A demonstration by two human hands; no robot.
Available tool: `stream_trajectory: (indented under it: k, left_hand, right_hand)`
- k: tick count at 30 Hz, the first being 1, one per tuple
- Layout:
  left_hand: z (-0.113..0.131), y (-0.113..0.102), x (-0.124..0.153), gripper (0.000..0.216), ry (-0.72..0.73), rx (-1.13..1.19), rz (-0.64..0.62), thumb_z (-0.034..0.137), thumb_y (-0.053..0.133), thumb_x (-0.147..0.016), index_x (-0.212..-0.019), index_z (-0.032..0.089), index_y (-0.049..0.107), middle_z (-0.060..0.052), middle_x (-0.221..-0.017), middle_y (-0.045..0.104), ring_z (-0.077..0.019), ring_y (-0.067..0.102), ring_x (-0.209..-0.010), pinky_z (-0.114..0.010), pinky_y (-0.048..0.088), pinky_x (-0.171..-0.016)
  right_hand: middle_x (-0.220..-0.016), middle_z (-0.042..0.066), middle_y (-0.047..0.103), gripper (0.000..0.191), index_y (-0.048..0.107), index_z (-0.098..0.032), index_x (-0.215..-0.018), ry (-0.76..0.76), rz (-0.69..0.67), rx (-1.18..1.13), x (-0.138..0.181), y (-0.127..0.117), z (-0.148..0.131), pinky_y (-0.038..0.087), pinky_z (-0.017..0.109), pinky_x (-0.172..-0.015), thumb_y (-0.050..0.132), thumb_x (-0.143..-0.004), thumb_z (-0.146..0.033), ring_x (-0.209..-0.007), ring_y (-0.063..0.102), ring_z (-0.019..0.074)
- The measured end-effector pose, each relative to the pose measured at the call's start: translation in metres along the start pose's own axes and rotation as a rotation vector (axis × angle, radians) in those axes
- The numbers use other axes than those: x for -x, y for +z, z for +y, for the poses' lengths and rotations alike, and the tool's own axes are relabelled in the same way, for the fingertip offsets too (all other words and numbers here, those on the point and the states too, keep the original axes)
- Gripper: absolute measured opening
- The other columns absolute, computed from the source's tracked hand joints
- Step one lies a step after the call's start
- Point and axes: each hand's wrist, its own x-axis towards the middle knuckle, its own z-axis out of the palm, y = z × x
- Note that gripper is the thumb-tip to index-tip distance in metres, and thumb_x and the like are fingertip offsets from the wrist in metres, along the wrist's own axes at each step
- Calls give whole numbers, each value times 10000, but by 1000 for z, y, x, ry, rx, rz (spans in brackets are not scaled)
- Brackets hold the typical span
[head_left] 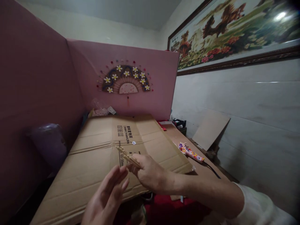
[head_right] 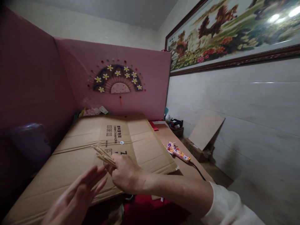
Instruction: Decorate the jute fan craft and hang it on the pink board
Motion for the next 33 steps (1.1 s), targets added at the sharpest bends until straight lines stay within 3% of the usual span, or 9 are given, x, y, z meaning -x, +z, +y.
stream_trajectory:
  k: [3,7,11,15,19,22,24,28,33]
  left_hand:
    - [2,39,-26,635,28,37,-147,461,768,-561,-1076,120,621,-152,-1041,656,-316,588,-1026,-393,507,-872]
    - [-4,72,-36,487,20,125,37,508,599,-728,-989,101,650,-123,-907,681,-259,631,-918,-356,515,-817]
    - [-6,75,-43,405,135,121,171,470,544,-766,-840,91,667,-115,-820,688,-234,647,-847,-353,499,-822]
    - [9,70,-52,259,226,276,218,382,527,-799,-706,142,553,-84,-681,678,-240,660,-799,-422,480,-850]
    - [29,71,-49,215,325,375,176,331,483,-847,-704,171,476,4,-525,583,-216,658,-724,-460,481,-836]
    - [36,75,-41,252,468,387,126,342,443,-877,-693,173,474,50,-490,484,-148,599,-586,-425,503,-798]
    - [37,78,-40,273,523,399,92,376,450,-873,-688,176,468,59,-497,442,-111,527,-505,-378,521,-716]
    - [33,78,-51,310,499,439,86,439,532,-822,-676,178,449,75,-475,337,-68,362,-403,-238,433,-472]
    - [29,63,-70,353,401,449,79,478,538,-807,-653,182,423,83,-448,237,-52,222,-357,-182,213,-345]
  right_hand:
    - [-801,39,600,145,559,-166,-880,-107,36,184,-1,8,-5,413,263,-651,510,-745,-146,-725,528,148]
    - [-905,111,622,300,532,-120,-1014,-121,75,381,-6,11,-3,434,307,-728,492,-717,-100,-817,565,197]
    - [-1002,179,602,354,490,-59,-1077,-175,-3,446,-3,4,-2,447,345,-731,463,-726,-91,-856,563,226]
    - [-861,65,596,191,526,-134,-997,-211,-51,23,2,-4,4,441,287,-703,452,-853,-234,-757,545,144]
    - [-633,-10,484,399,488,-140,-867,158,1,-691,3,1,10,347,204,-465,393,-879,-527,-480,406,68]
    - [-671,15,497,448,473,-135,-837,329,59,-1103,0,7,5,352,190,-502,339,-892,-559,-534,441,68]
    - [-649,1,469,430,481,-134,-831,373,39,-1201,-4,8,1,306,171,-484,332,-907,-530,-515,402,55]
    - [-593,-37,397,335,499,-128,-770,308,68,-941,-14,3,6,180,169,-443,384,-919,-405,-457,255,39]
    - [-647,-21,492,204,512,-137,-704,93,134,-352,-15,-6,28,320,209,-554,657,-751,-273,-580,405,73]
